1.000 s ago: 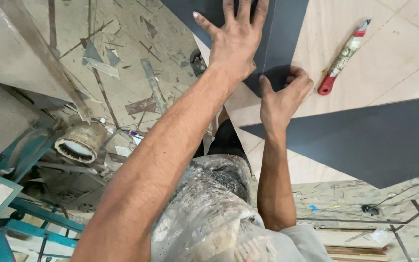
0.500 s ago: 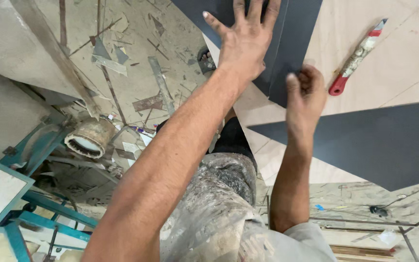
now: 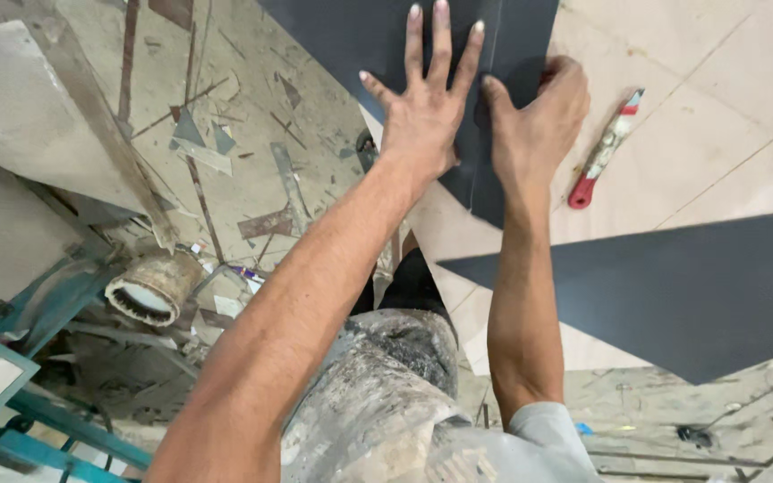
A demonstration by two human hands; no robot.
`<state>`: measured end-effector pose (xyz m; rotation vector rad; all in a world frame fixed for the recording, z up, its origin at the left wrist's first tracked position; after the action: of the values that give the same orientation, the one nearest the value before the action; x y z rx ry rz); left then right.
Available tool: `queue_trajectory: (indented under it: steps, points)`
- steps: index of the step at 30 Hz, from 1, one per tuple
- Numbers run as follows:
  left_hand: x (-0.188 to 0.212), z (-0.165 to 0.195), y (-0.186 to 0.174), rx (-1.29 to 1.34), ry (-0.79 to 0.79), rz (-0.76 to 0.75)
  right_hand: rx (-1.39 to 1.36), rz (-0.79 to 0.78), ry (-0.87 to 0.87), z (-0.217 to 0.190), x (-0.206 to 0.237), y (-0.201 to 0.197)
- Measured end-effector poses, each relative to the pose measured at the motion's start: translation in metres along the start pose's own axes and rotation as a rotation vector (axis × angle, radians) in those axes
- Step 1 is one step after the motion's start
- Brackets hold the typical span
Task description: The person cuts dark gray sheet material into triangular shapes on a plywood workbench. They score the sheet with a utility knife along marked lines, snap and separate the cut pieces, reposition the sheets, and continue cutting additional triangles, using a long steel ruler as a guide.
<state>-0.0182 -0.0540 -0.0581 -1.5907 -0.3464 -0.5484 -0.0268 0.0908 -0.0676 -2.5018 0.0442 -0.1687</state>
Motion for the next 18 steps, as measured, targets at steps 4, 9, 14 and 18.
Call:
queue_trajectory:
  steps: [4,9,14,18]
  points:
    - [0.001,-0.004,-0.013,-0.013,0.008,-0.028,0.079,-0.059,0.161,-0.008,-0.009,0.007]
    - [0.004,-0.008,-0.02,0.024,0.004,-0.092,0.123,-0.107,0.17,-0.008,-0.007,0.009]
    - [0.004,-0.008,-0.018,0.049,0.014,-0.069,0.075,0.042,0.054,-0.005,0.001,0.019]
    - [-0.001,-0.016,-0.003,0.146,0.03,-0.081,0.069,0.149,0.149,-0.007,-0.008,0.032]
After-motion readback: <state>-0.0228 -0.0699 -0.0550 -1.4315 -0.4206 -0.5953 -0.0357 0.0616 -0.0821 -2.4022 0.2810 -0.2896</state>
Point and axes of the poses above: each hand's wrist, its own x-axis away from the middle knuckle, its own y-axis out of the palm, z = x × y, the point moved 1 cm from there along -x, towards the middle knuckle, and after that the axes turned 10 degrees about -x, right-handed, at the moved point
